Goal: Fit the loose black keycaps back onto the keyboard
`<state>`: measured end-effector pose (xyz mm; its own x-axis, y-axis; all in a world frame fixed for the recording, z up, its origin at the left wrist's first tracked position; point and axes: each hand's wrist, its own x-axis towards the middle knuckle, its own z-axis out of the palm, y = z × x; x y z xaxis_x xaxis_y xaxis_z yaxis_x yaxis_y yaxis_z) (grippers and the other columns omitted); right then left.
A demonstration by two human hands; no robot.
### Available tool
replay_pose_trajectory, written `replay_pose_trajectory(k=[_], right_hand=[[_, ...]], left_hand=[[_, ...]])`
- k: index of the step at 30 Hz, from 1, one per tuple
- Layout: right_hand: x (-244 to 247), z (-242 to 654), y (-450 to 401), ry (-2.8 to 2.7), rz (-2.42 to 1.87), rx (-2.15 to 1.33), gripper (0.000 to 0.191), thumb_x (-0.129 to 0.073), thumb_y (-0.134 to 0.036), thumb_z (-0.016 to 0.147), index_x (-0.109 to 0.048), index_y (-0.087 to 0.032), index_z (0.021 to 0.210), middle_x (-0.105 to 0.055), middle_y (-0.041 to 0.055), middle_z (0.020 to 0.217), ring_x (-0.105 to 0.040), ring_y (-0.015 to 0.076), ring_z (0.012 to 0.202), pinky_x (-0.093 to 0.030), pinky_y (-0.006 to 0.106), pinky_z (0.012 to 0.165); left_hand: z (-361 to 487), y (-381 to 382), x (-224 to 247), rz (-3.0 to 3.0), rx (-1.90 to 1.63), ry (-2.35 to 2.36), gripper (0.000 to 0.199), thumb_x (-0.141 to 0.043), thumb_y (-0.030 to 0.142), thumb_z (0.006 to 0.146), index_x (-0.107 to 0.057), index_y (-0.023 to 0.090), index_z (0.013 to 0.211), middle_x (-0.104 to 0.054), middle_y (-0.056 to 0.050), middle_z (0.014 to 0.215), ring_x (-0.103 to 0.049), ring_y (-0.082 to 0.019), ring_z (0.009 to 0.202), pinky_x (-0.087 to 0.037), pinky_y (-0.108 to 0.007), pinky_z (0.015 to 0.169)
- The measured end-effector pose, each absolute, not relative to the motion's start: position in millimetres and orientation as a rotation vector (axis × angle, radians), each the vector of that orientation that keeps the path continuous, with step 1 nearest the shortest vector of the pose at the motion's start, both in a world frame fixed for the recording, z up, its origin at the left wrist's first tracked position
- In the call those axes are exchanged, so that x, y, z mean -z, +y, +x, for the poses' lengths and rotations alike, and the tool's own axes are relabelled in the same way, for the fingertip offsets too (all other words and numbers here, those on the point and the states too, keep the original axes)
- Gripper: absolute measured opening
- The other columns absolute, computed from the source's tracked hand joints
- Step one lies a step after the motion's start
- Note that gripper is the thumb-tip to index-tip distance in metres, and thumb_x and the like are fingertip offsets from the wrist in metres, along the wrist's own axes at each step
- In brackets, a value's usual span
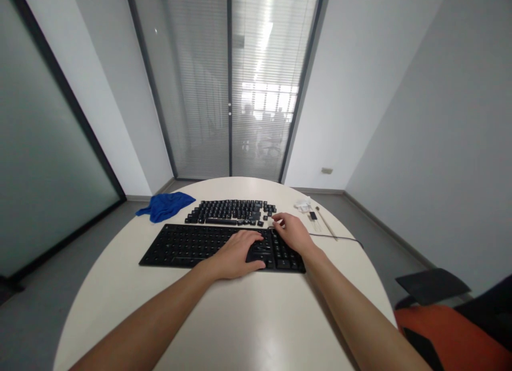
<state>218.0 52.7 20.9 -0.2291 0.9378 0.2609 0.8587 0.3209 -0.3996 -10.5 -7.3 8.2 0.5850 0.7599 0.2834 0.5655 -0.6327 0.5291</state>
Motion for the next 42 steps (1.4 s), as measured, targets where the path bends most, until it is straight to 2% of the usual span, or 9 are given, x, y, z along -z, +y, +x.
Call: replay_pose_trajectory(k=[10,17,22,25,28,30,33,38,42], right_hand=[[-29,196,77,-2.25,-1.749,-0.085,0.03,-0.06,-0.026,0.089,-0.068,-0.025,0.118,-0.069,0.0105,0.116,-0.066,0.0263,0.102,-0.051,0.035,0.085],[-25,193,79,-2.215,-1.767,-0.103,0.024,-0.058,-0.027,0.09,-0.074,-0.023,0.108,-0.07,0.0113,0.114,-0.067,0.0275,0.102,-0.051,0.036,0.085],[-30,197,67,-2.169,-1.7,-0.127,0.026,-0.056,-0.031,0.094,-0.072,-0.022,0.113,-0.071,0.0094,0.117,-0.066,0.0262,0.106,-0.051,0.035,0.09],[-37,196,48,-2.156,-1.5,-0.353,0.027,-0.058,-0.032,0.093,-0.071,-0.021,0.114,-0.075,0.0057,0.109,-0.069,0.0212,0.091,-0.052,0.032,0.086],[-38,196,26,-2.07,-1.215,-0.628,0.025,-0.059,-0.033,0.092,-0.071,-0.02,0.11,-0.076,0.0047,0.103,-0.069,0.0209,0.09,-0.053,0.032,0.082],[-35,198,14,-2.08,-1.107,-0.706,0.025,-0.061,-0.033,0.092,-0.071,-0.02,0.11,-0.076,0.004,0.098,-0.069,0.0208,0.091,-0.052,0.033,0.086],[-29,203,6,-2.14,-1.004,-0.706,0.021,-0.066,-0.031,0.089,-0.072,-0.022,0.106,-0.075,0.004,0.104,-0.068,0.0218,0.099,-0.049,0.035,0.093],[-22,207,10,-2.145,-0.944,-0.769,0.017,-0.07,-0.031,0.087,-0.067,-0.021,0.1,-0.074,0.0029,0.094,-0.068,0.0196,0.09,-0.05,0.032,0.086],[-20,206,12,-2.17,-0.941,-0.762,0.015,-0.072,-0.03,0.085,-0.066,-0.02,0.093,-0.072,0.0022,0.092,-0.067,0.0186,0.087,-0.05,0.03,0.082]], left_hand=[[-8,-13,-12,2.524,-0.628,1.06,0.067,-0.073,0.045,0.079,-0.05,0.022,0.138,-0.049,-0.013,0.145,-0.042,-0.034,0.135,-0.031,-0.052,0.116],[-9,-15,-12,2.54,-0.617,1.06,0.065,-0.068,0.045,0.083,-0.049,0.021,0.14,-0.049,-0.013,0.145,-0.042,-0.034,0.135,-0.031,-0.051,0.116],[-11,-13,-11,2.529,-0.623,1.062,0.063,-0.067,0.035,0.083,-0.048,0.021,0.141,-0.048,-0.012,0.146,-0.041,-0.032,0.136,-0.031,-0.05,0.117],[-17,-6,-12,2.442,-0.61,1.04,0.063,-0.064,0.026,0.082,-0.047,0.02,0.142,-0.051,-0.012,0.144,-0.045,-0.029,0.134,-0.033,-0.046,0.117],[-24,0,-13,2.34,-0.585,1.012,0.058,-0.062,0.023,0.084,-0.049,0.019,0.14,-0.053,-0.013,0.143,-0.049,-0.028,0.132,-0.036,-0.045,0.116],[-26,1,-13,2.325,-0.641,1.02,0.053,-0.063,0.023,0.084,-0.053,0.019,0.136,-0.057,-0.012,0.139,-0.054,-0.028,0.127,-0.039,-0.044,0.112],[-23,0,-9,2.321,-0.785,1.025,0.043,-0.062,0.02,0.084,-0.058,0.019,0.127,-0.064,-0.01,0.129,-0.06,-0.027,0.119,-0.044,-0.042,0.107],[-20,3,-4,2.249,-0.934,0.985,0.031,-0.063,0.021,0.088,-0.063,0.02,0.118,-0.07,-0.007,0.117,-0.065,-0.022,0.106,-0.049,-0.036,0.099],[-21,5,-5,2.221,-0.903,0.956,0.018,-0.063,0.025,0.091,-0.068,0.021,0.107,-0.073,-0.004,0.107,-0.067,-0.02,0.099,-0.05,-0.033,0.093]])
